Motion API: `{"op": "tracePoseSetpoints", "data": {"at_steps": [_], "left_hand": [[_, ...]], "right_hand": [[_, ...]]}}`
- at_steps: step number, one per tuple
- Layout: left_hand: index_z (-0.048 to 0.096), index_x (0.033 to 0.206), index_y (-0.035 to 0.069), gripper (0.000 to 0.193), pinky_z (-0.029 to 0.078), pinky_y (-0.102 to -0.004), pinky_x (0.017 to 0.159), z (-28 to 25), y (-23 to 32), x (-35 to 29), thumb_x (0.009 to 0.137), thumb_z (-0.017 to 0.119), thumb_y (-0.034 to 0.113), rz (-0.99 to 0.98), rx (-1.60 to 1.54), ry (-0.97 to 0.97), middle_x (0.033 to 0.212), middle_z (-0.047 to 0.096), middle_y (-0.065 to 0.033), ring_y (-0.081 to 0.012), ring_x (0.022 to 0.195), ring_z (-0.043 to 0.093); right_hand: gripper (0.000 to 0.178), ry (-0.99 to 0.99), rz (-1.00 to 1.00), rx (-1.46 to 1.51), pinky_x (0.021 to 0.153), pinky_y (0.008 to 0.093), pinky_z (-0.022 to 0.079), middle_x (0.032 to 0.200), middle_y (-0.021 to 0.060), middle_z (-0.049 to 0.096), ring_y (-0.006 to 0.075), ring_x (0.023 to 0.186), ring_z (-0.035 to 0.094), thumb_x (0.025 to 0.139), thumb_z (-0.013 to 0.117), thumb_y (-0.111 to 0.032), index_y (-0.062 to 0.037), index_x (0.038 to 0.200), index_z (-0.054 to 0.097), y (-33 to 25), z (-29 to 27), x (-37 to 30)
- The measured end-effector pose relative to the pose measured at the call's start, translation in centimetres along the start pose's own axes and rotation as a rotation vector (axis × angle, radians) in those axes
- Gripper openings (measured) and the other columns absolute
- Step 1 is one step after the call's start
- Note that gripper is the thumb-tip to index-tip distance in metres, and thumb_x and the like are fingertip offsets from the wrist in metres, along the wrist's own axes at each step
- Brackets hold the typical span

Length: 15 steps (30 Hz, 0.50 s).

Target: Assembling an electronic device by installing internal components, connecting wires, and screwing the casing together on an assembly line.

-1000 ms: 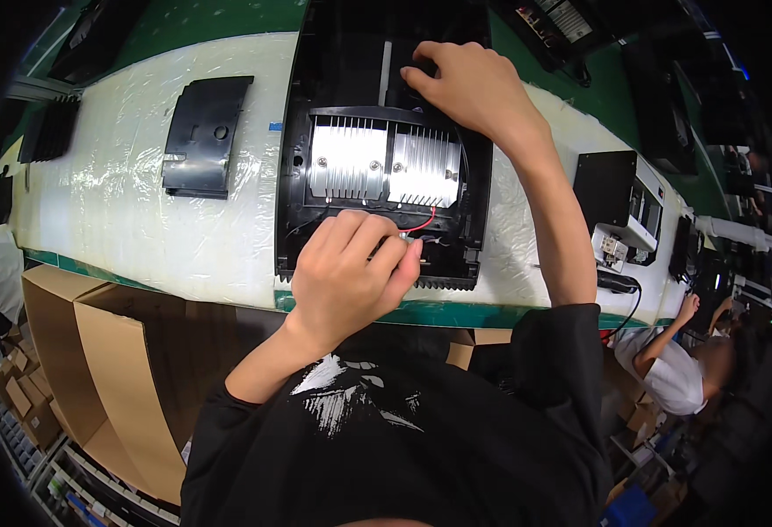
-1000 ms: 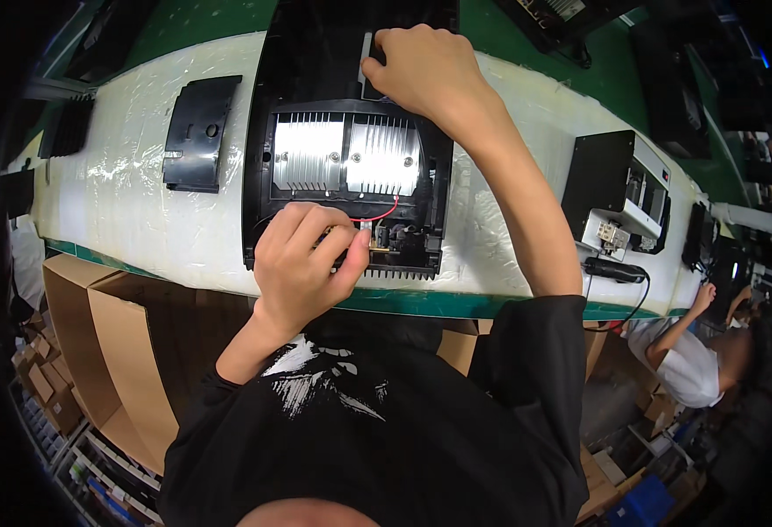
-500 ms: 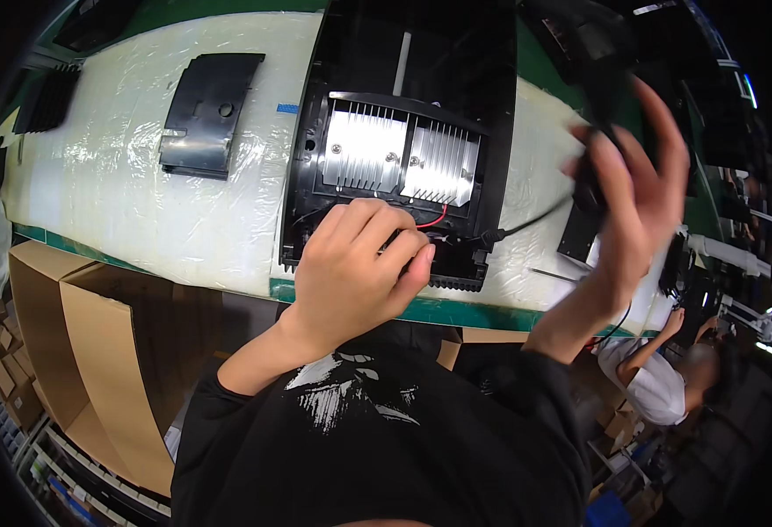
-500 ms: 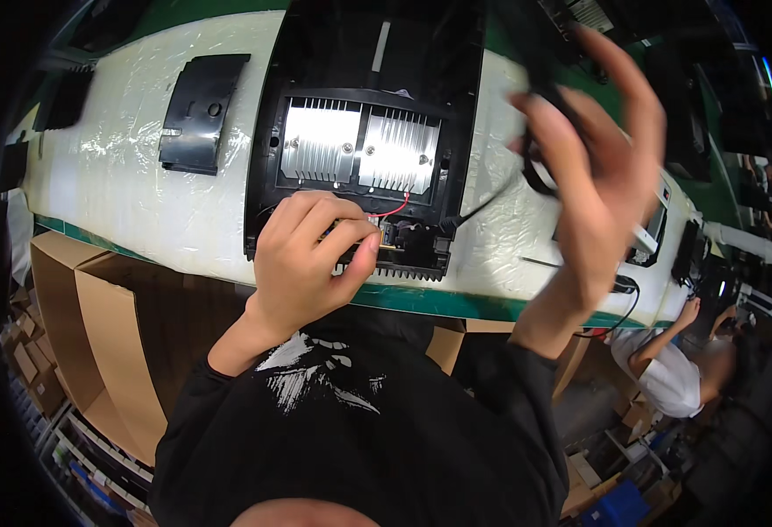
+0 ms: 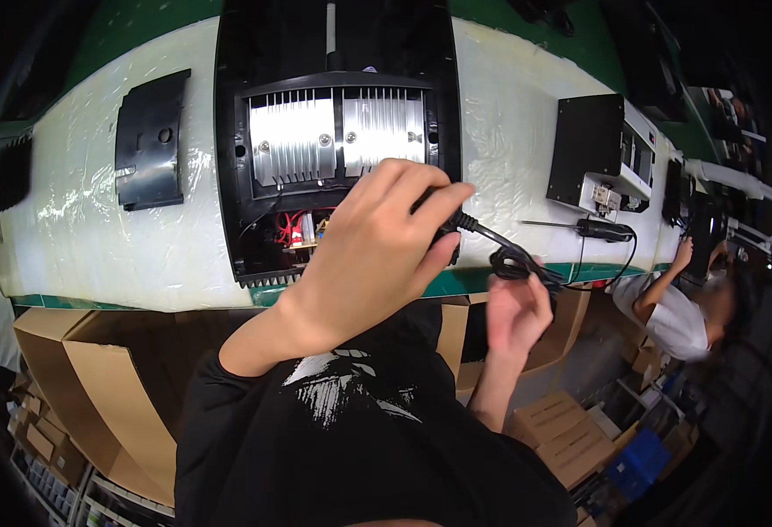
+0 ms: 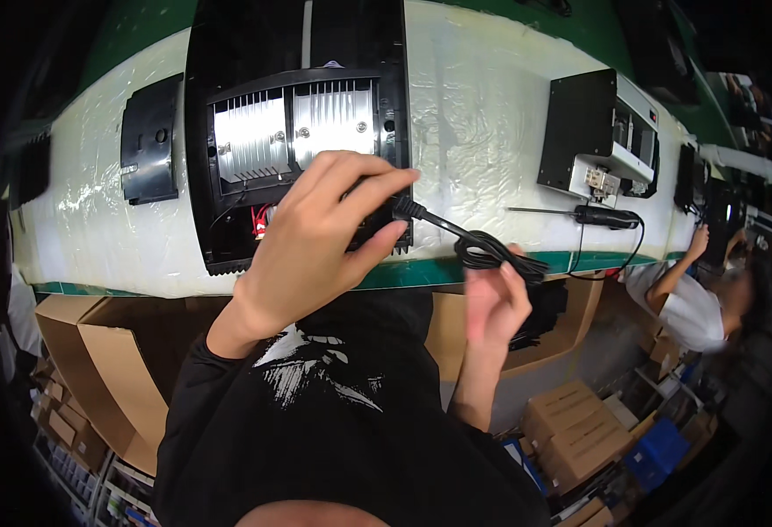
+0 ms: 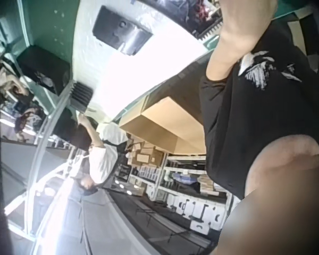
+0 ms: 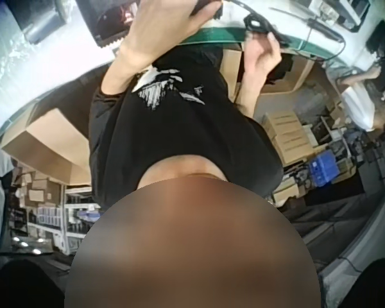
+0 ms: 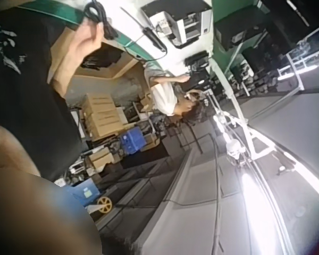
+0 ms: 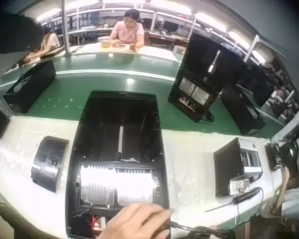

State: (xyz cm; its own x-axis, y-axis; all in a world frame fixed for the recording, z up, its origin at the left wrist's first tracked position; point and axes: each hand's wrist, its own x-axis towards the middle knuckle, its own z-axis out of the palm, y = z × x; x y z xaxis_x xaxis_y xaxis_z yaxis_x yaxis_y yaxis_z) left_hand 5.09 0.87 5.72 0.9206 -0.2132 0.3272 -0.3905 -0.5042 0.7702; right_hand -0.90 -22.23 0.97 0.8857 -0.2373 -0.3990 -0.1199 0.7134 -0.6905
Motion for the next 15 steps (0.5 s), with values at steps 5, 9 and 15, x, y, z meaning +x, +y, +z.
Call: {"op": "tracePoseSetpoints", "data": {"at_steps": [5,9,15], "left_hand": [[0.067,0.095,0.007,0.025,0.048,-0.0313,0.073,0.5,-0.3,0.0,0.071,0.070,0.005,0.049,0.069,-0.014,0.094,0.059,-0.0042,-0.0223,0.086,0.056],[0.067,0.090,0.007,0.018,0.048,-0.0299,0.071,0.5,-0.3,-0.6,0.072,0.069,0.006,0.038,0.098,-0.019,0.089,0.061,-0.0021,-0.0206,0.080,0.057],[0.065,0.090,0.005,0.018,0.049,-0.0297,0.069,0.4,-0.7,-0.8,0.073,0.069,0.006,0.066,0.096,-0.013,0.083,0.062,-0.0029,-0.0195,0.079,0.058]], "right_hand": [[0.029,-0.061,0.474,0.128,0.065,0.0287,0.042,0.083,0.0098,0.061,0.0179,0.071,0.053,0.092,0.047,-0.029,-0.0012,0.088,0.057,2.2,0.8,-2.0],[0.020,-0.456,-0.165,-0.966,0.063,0.0293,0.047,0.074,0.0120,0.062,0.0206,0.063,0.059,0.086,0.054,-0.018,0.0014,0.080,0.059,1.0,3.3,-5.0],[0.023,-0.501,-1.024,-1.343,0.078,0.0331,0.044,0.097,0.0145,0.059,0.0260,0.088,0.056,0.075,0.070,-0.007,0.0016,0.094,0.059,0.6,8.3,-0.9]]}}
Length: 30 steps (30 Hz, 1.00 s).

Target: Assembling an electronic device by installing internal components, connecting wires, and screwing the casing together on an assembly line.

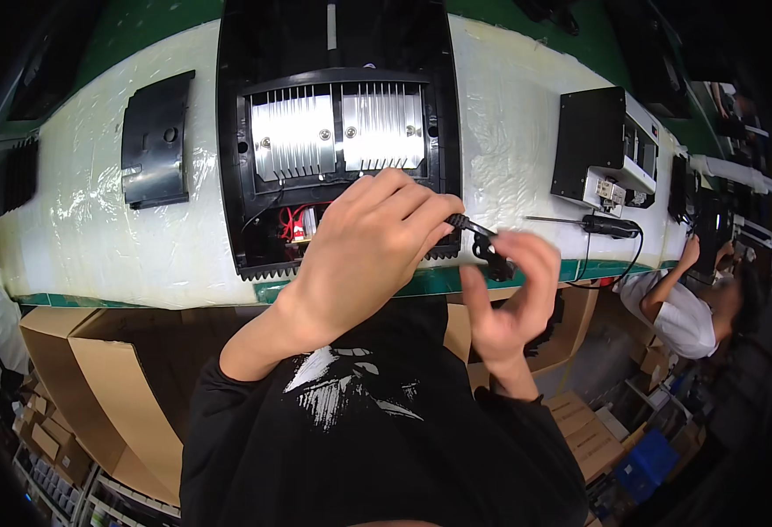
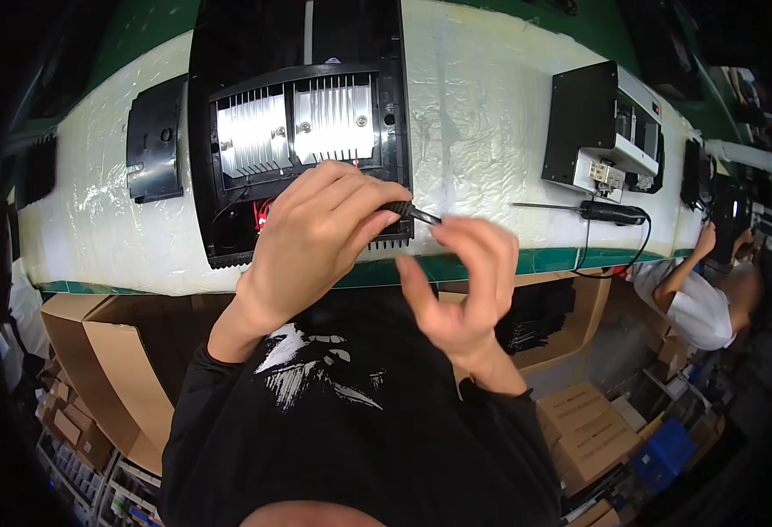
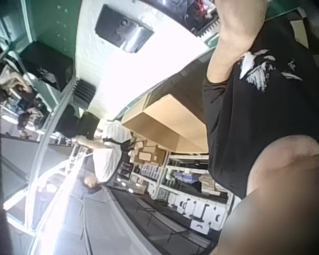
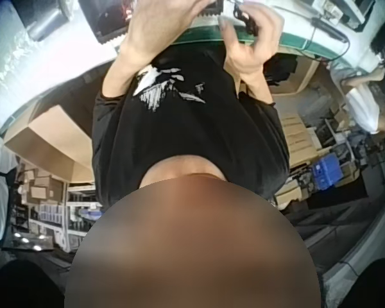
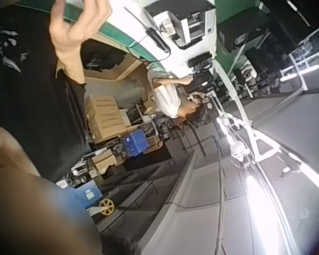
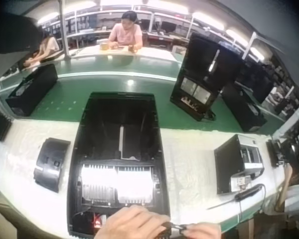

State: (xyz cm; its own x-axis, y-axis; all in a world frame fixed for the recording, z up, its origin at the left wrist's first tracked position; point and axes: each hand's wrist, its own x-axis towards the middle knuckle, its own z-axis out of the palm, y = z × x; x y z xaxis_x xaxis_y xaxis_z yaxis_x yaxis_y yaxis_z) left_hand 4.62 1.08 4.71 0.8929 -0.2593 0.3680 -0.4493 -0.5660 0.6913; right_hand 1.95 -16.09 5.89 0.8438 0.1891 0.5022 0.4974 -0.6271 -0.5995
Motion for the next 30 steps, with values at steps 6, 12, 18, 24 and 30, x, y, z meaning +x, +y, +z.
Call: {"op": "tracePoseSetpoints", "data": {"at_steps": [6,12,18,24,30], "left_hand": [[0.061,0.098,0.004,0.026,0.048,-0.0295,0.069,-0.5,0.6,-0.1,0.074,0.070,0.006,-0.163,-0.114,-0.039,0.085,0.062,-0.0056,-0.0198,0.078,0.059],[0.057,0.101,0.004,0.027,0.047,-0.0287,0.069,-1.4,0.9,0.5,0.076,0.067,0.002,-0.331,-0.306,-0.126,0.089,0.060,-0.0067,-0.0185,0.076,0.058],[0.057,0.099,0.003,0.023,0.046,-0.0281,0.067,-1.1,0.5,0.6,0.077,0.063,-0.003,-0.313,-0.307,-0.130,0.088,0.057,-0.0077,-0.0181,0.073,0.056],[0.058,0.095,0.002,0.020,0.046,-0.0268,0.062,-1.1,0.7,0.9,0.077,0.063,-0.005,-0.322,-0.275,-0.167,0.081,0.056,-0.0073,-0.0168,0.069,0.055],[0.060,0.093,0.002,0.019,0.047,-0.0268,0.059,-0.2,0.9,1.0,0.075,0.063,-0.006,-0.297,-0.221,-0.140,0.078,0.056,-0.0068,-0.0155,0.063,0.053]], "right_hand": [[0.019,-0.308,0.341,0.059,0.052,0.0276,0.036,0.062,0.0034,0.055,0.0140,0.056,0.048,0.078,0.070,-0.014,-0.0009,0.073,0.057,0.6,0.4,3.0],[0.019,-0.537,0.694,0.352,0.058,0.0198,0.035,0.064,-0.0022,0.054,0.0040,0.063,0.047,0.074,0.073,-0.008,-0.0014,0.072,0.056,3.1,-0.7,4.5],[0.018,-0.579,0.687,0.459,0.058,0.0182,0.033,0.066,-0.0025,0.056,0.0024,0.063,0.046,0.073,0.074,-0.005,-0.0032,0.072,0.056,4.3,-0.5,4.8],[0.017,-0.686,0.939,0.915,0.053,0.0172,0.032,0.065,-0.0020,0.057,0.0012,0.058,0.047,0.074,0.068,0.001,-0.0051,0.069,0.053,7.2,0.6,4.4],[0.016,-0.808,0.987,1.089,0.050,0.0183,0.034,0.058,-0.0007,0.057,0.0030,0.053,0.049,0.074,0.071,-0.002,-0.0041,0.071,0.055,10.1,1.3,4.0]]}}
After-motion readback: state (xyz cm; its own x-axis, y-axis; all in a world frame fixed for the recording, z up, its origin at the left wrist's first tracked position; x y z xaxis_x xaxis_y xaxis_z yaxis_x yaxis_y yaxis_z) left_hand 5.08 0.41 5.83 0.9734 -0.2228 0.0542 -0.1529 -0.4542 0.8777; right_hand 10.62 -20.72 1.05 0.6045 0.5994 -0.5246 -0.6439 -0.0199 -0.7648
